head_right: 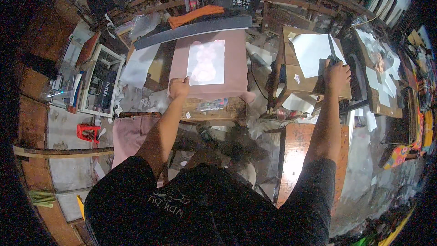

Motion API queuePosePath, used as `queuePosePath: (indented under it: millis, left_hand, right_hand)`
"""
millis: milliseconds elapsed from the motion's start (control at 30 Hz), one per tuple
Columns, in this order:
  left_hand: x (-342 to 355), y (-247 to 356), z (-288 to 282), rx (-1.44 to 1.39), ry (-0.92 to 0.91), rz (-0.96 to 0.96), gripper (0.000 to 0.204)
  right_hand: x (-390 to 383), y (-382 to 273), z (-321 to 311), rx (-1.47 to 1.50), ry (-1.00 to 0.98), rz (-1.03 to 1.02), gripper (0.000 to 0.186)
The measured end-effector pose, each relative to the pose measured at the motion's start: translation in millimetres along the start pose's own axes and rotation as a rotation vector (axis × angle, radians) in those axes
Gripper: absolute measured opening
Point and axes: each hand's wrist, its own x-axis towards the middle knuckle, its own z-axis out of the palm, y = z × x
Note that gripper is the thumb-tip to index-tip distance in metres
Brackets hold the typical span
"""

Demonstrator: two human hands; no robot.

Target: The person prepares a piece of pink fabric with a bunny design on a wooden table. They place a white paper sheet over the fabric, smooth it down, and wipe the surface with a cloth. The person then uses scissors to cut the white paper along the edges of the fabric design.

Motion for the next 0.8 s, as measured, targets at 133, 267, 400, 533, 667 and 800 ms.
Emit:
queuePosePath:
  millis: [133,267,400,533,667,800]
  left_hand:
    - [-4,8,-3,-0.018,0.039,-0.06,0.041]
    - [-8,3,0,-0.081,0.081,-0.091,0.039]
    - [-3,-1,5,-0.066,0.066,-0.108,0.038]
    - [-6,11,-2,-0.083,0.033,-0.197,0.037]
    - [-8,19,-9,-0.057,-0.003,-0.284,0.036]
    - [-2,19,-6,-0.103,-0.027,-0.29,0.038]
  right_hand:
    - [1,1,1,0.004,0.003,0.003,0.064]
    - [1,-1,-1,0.025,-0.007,0.013,0.063]
    - [1,-3,-1,0.022,0.001,0.017,0.062]
    - [5,0,-2,0.027,-0.085,0.031,0.066]
    - [3,4,4,0.034,-0.032,0.015,0.066]
    - [2,4,7,0.021,-0.011,0.0,0.065]
